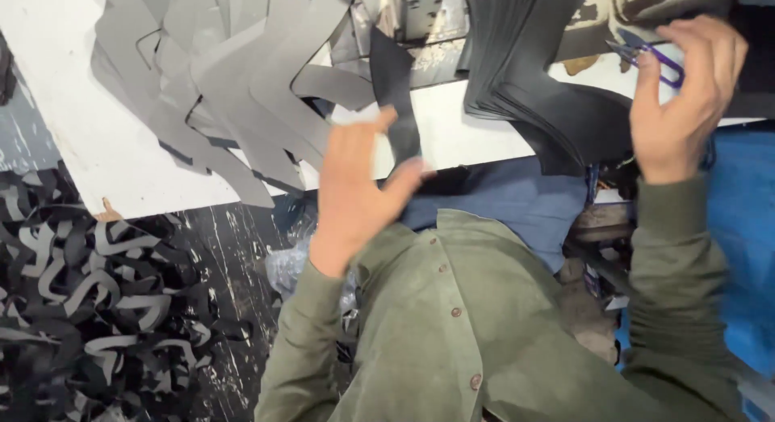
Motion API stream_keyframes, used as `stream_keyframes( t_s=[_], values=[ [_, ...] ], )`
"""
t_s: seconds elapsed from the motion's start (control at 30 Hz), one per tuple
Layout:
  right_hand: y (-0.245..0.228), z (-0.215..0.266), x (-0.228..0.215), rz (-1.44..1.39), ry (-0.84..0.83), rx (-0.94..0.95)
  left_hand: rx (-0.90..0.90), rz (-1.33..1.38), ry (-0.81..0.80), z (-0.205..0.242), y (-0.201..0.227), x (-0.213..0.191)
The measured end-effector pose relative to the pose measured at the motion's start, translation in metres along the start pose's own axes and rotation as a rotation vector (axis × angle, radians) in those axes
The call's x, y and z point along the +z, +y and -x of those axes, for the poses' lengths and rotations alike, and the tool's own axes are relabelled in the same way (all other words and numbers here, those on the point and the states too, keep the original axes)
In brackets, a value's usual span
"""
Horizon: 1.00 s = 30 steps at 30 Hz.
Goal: Aligning and stitching shoe upper components using an industrial sewing machine.
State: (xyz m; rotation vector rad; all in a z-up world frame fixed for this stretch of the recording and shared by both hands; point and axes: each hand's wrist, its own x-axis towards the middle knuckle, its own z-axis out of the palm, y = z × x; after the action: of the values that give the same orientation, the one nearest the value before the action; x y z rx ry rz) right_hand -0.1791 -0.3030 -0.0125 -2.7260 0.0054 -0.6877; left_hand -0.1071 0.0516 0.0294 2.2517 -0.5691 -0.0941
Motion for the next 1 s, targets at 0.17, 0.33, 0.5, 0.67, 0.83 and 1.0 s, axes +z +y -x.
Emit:
stream_keyframes(
  t_s=[0.17, 0.33, 0.5, 0.67, 0.83, 1.0],
  values=[
    [-0.08, -0.001, 0.026, -0.425, -0.124, 0.233, -0.143, -0.053, -0.105, 0.042, -0.023, 0.01],
    [-0.158, 0.009, 0.065, -0.846, -0.647, 0.469, -0.203, 0.017, 0.032, 0.055, -0.016, 0.012],
    [-0.188, 0.025, 0.085, -1.226, -0.707, 0.697, 0.056, 0.035, 0.107, 0.063, -0.003, 0.012],
    [-0.18, -0.006, 0.069, -1.596, -0.746, 0.826, -0.186, 0.233, 0.114, 0.071, -0.019, 0.007],
    [-0.184, -0.012, 0.07, -1.587, -0.771, 0.837, -0.347, 0.406, -0.027, 0.071, -0.014, 0.001],
    [-0.182, -0.013, 0.071, -1.615, -0.614, 0.82, -0.449, 0.374, 0.067, 0.078, -0.025, 0.016]
  ],
)
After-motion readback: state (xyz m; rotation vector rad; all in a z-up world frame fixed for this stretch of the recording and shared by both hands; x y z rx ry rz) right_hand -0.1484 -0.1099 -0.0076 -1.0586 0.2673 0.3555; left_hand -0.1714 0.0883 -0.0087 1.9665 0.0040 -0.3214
